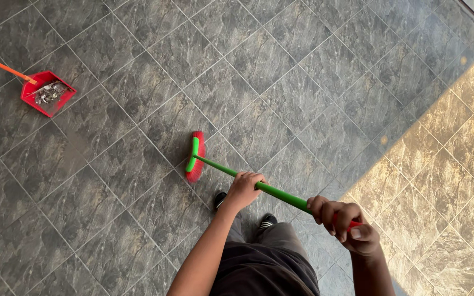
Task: The person sweeps debris from a tiled floor into a red dustpan using a broom.
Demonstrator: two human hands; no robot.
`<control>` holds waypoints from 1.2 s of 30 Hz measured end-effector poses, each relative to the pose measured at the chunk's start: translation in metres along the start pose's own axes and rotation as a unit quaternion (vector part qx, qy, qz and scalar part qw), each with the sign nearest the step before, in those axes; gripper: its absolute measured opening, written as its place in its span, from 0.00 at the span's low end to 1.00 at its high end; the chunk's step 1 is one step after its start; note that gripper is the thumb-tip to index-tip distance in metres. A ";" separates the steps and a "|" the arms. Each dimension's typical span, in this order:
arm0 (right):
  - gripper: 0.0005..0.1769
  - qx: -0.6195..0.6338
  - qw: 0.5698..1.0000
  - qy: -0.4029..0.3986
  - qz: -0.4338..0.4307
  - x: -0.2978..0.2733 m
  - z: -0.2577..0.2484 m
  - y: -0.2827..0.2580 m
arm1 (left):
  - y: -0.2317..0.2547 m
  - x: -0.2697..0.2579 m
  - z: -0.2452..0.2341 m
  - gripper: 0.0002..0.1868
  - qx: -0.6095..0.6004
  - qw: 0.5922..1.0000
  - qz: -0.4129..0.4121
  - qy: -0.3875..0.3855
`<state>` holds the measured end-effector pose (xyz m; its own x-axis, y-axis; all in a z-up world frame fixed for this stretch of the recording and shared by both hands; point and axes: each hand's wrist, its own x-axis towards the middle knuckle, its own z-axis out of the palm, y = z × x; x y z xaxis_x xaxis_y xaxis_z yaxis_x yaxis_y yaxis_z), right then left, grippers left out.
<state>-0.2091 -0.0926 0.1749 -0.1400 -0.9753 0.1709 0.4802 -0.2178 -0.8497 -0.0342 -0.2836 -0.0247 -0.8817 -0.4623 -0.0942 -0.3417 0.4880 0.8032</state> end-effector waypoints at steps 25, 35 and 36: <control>0.25 -0.209 0.977 0.017 -0.027 0.036 -0.019 -0.231 | 0.198 0.118 -0.004 0.26 -0.084 0.986 0.034 -0.141; 0.23 -0.420 0.879 0.117 0.194 -0.016 -0.056 -0.242 | 0.268 0.195 0.180 0.07 -0.248 0.921 0.152 -0.259; 0.23 -0.405 0.889 0.097 0.191 -0.016 -0.062 -0.238 | 0.264 0.198 0.195 0.06 -0.252 0.921 0.159 -0.251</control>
<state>-0.3752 -0.0229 0.3435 -0.2849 -0.9308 -0.2292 -0.2459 0.3020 -0.9210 -0.3620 -0.1022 0.0537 -0.9936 0.1069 0.0352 0.0433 0.0750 0.9962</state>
